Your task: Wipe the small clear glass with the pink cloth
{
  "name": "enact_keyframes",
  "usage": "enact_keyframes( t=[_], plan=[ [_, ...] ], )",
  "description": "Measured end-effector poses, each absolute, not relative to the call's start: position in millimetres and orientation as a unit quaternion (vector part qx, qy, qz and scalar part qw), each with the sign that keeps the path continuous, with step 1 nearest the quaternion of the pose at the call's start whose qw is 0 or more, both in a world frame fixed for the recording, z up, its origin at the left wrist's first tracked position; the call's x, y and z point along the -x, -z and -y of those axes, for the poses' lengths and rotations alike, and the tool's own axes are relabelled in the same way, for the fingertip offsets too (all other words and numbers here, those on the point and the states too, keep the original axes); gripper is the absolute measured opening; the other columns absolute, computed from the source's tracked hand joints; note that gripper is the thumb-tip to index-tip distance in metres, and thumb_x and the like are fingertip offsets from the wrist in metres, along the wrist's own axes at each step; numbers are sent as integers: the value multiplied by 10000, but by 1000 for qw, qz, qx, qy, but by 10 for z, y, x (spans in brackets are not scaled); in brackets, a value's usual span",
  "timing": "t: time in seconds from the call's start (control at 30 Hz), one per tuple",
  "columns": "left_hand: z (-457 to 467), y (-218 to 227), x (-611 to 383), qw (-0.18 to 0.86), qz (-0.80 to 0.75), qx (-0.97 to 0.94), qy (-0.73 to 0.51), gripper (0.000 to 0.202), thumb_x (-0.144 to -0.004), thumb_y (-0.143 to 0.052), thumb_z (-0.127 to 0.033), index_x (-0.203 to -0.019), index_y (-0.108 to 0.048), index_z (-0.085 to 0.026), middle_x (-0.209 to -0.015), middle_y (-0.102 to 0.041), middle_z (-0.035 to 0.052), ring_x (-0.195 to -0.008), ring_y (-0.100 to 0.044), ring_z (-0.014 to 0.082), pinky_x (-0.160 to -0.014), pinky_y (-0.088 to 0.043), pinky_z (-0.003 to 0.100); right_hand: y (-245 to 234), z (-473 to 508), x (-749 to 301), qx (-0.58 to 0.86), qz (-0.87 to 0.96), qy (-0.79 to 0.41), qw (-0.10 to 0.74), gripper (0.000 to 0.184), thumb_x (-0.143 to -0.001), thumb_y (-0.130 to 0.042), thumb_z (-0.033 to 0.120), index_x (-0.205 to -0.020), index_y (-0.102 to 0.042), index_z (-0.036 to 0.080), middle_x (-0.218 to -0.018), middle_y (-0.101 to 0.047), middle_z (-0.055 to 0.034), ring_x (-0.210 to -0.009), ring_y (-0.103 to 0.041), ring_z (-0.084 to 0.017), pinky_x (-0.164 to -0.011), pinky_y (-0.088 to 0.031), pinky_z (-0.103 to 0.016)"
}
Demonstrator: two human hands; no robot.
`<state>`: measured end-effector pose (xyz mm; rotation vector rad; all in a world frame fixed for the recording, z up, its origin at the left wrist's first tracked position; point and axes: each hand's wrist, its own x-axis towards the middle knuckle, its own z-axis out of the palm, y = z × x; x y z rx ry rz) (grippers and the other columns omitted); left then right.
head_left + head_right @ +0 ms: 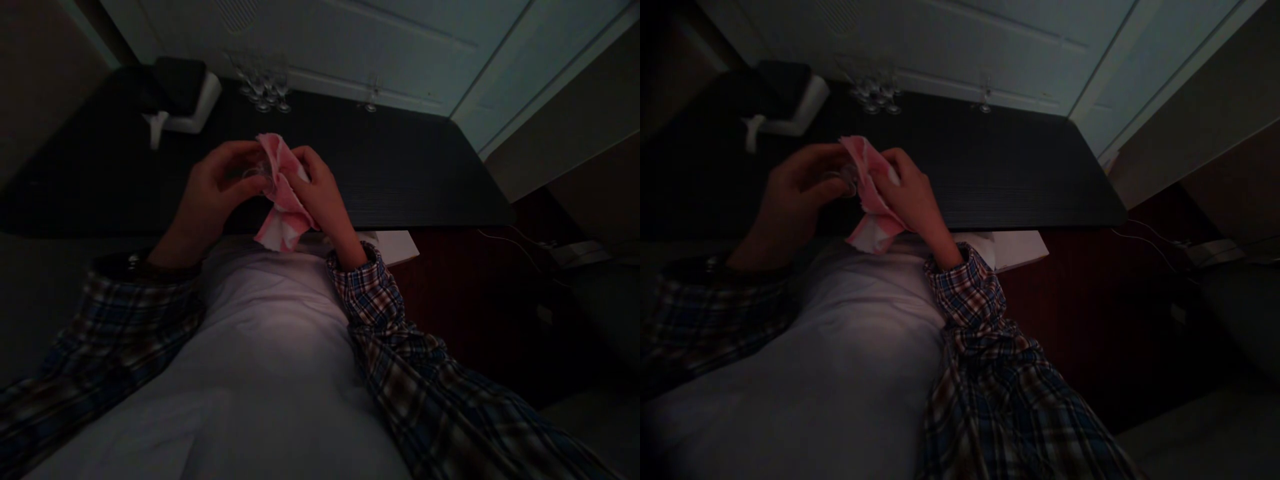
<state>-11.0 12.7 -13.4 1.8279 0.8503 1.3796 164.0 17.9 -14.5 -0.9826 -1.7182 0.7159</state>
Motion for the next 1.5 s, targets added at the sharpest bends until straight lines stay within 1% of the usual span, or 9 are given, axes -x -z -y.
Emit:
enact_keyframes(
  t=[0.13,0.4,0.53,0.7,0.93,1.1,1.23,1.33,1.5],
  plan=[
    [-118,125,114,335,-336,-703,-529,530,-663,-781,-307,-1153,-603,-214,-1173,-624,62,-1050,-586,180,-826,-504,251,144,-189,-1640,410,700,-301,501,224,-832,-474,446,-922,-520,246,-932,-634,18,-933,-568,-153,-840,-465,-275],
    [-106,133,109,345,-321,-698,-539,585,-624,-813,-287,-1159,-590,-212,-1208,-594,71,-1038,-580,167,-806,-503,227,92,-169,-1644,433,699,-314,474,283,-791,-494,510,-907,-534,255,-913,-648,13,-986,-561,-182,-832,-464,-288],
    [-134,161,110,359,-307,-694,-544,637,-573,-842,-270,-1153,-580,-237,-1174,-601,56,-1032,-583,161,-740,-511,201,106,-169,-1649,430,706,-302,475,258,-817,-477,492,-913,-529,258,-938,-639,18,-939,-567,-175,-820,-469,-284],
    [-137,170,127,358,-309,-703,-532,697,-594,-828,-239,-1223,-530,-268,-1163,-597,55,-1066,-578,181,-765,-528,224,138,-175,-1645,399,713,-297,494,207,-851,-462,443,-893,-521,248,-903,-615,20,-868,-577,-155,-791,-476,-275],
    [-134,177,113,355,-311,-696,-542,696,-536,-860,-235,-1160,-553,-247,-1203,-580,65,-1087,-578,193,-741,-540,218,77,-125,-1640,440,710,-297,463,135,-859,-475,369,-898,-527,251,-949,-632,10,-930,-586,-180,-843,-499,-294],
    [-139,187,110,364,-306,-689,-547,705,-513,-868,-222,-1147,-561,-265,-1243,-573,58,-1081,-590,182,-717,-536,196,73,-126,-1638,445,707,-296,464,162,-858,-480,393,-886,-538,244,-943,-637,9,-933,-584,-174,-837,-495,-280],
    [-123,176,114,362,-306,-699,-536,727,-577,-845,-240,-1234,-534,-252,-1214,-592,70,-1096,-582,191,-787,-538,229,114,-148,-1640,416,717,-288,480,178,-872,-444,386,-892,-524,229,-925,-617,20,-892,-580,-150,-808,-481,-261],
    [-115,162,111,362,-308,-697,-538,635,-643,-809,-284,-1229,-568,-235,-1205,-609,69,-1086,-593,187,-871,-522,252,132,-161,-1637,403,722,-284,485,192,-879,-430,389,-900,-519,221,-903,-605,23,-864,-575,-141,-788,-470,-250],
    [-137,148,123,344,-300,-721,-521,519,-742,-729,-339,-1228,-585,-224,-1261,-596,59,-1157,-565,220,-1025,-446,371,143,-180,-1622,417,715,-287,481,171,-860,-471,363,-919,-540,219,-904,-622,26,-875,-557,-127,-790,-449,-222]
  ],
)
